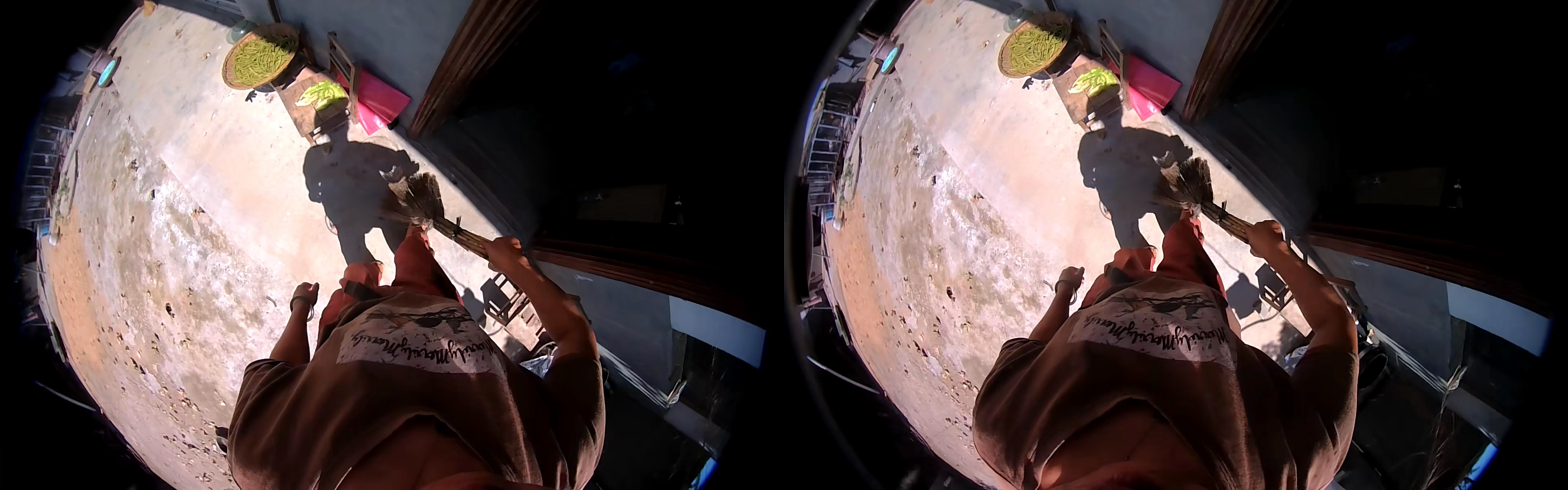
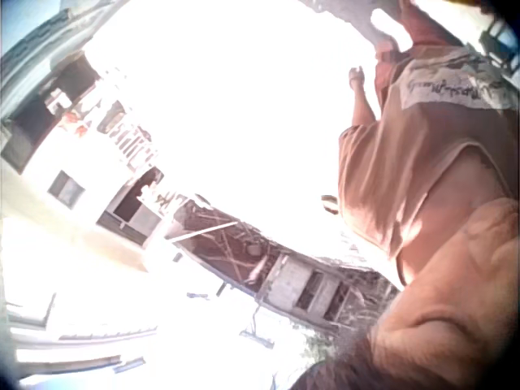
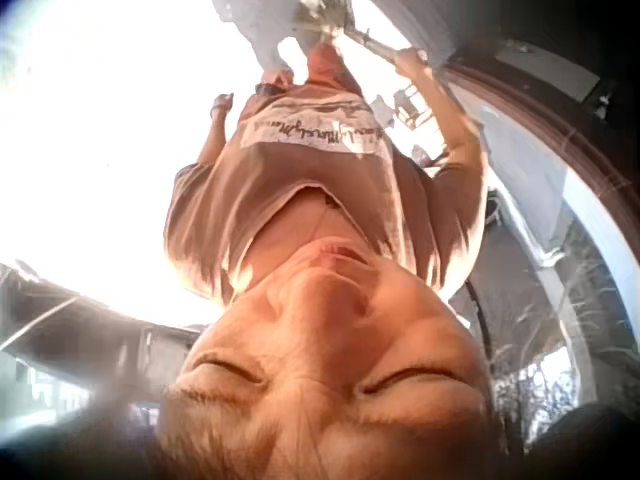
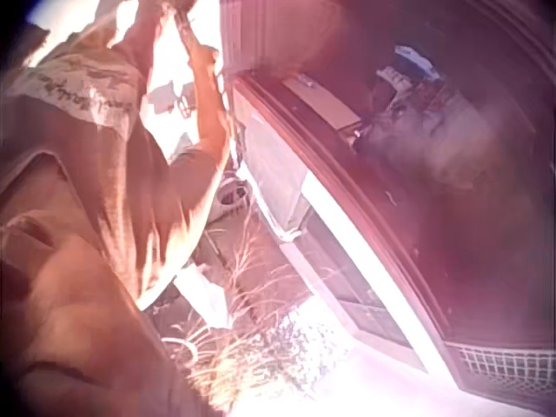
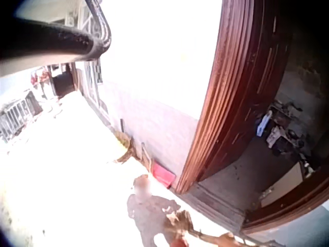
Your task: The person retrieves round white food items from a refrigerator and places them in a metal bowl. The person then collects firewood and dried leaves to arrange in a traditional wood-burning stove, squats to place the fuel, and covers it with a lid.
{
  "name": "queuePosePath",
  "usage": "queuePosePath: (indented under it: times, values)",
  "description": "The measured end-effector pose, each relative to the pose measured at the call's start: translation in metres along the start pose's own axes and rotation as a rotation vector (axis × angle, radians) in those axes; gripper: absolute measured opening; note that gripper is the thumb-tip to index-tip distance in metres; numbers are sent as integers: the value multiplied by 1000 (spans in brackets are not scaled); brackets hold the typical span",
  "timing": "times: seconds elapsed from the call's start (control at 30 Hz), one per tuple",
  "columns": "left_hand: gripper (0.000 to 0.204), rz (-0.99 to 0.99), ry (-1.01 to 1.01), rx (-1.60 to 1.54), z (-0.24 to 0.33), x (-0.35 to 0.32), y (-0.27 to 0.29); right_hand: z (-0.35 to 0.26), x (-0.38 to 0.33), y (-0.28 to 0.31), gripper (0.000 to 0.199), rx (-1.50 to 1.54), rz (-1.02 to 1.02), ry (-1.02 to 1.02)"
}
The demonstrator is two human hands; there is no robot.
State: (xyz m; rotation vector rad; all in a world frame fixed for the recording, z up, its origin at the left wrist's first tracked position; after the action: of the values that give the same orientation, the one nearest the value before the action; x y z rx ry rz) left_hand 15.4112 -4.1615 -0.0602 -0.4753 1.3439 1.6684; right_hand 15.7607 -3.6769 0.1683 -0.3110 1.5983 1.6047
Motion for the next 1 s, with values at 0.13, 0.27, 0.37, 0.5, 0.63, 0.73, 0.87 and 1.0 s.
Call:
queuePosePath:
  times: [0.13, 0.27, 0.37, 0.5, 0.63, 0.73, 0.87, 1.0]
  values:
    - [54, 21, 177, -194, -32, -44, -18, 14, 169, 96, 17, -288, 215, 254]
    - [51, 88, 405, -483, -39, -88, -20, 21, 325, 184, 20, -394, 321, 422]
    - [47, 404, 658, -1071, -10, -104, -37, 21, 411, 240, 30, -616, 222, 463]
    - [50, 516, 741, -1006, 41, -151, -69, 6, 449, 326, 41, -837, 170, 569]
    - [56, 407, 973, -1355, 82, -211, -102, -60, 409, 372, 90, -1300, 220, 460]
    - [62, 431, 1036, -1477, 77, -224, -156, -121, 388, 362, 97, -1273, 389, 631]
    - [65, 478, 1108, -1709, 48, -239, -261, -285, 296, 281, 77, -804, 43, 525]
    - [60, 664, 1119, -1751, -35, -281, -311, -434, 229, 196, 72, -477, -12, 689]
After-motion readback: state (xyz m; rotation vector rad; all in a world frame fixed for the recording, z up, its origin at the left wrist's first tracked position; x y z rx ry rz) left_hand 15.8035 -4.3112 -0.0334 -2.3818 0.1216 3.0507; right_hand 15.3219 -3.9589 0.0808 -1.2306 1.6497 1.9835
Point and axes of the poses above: each hand's wrist, its own x-axis towards the middle knuckle, its own y-axis out of the back of the hand, z = x × y, the point moved 3 cm from there along x, towards the middle knuckle
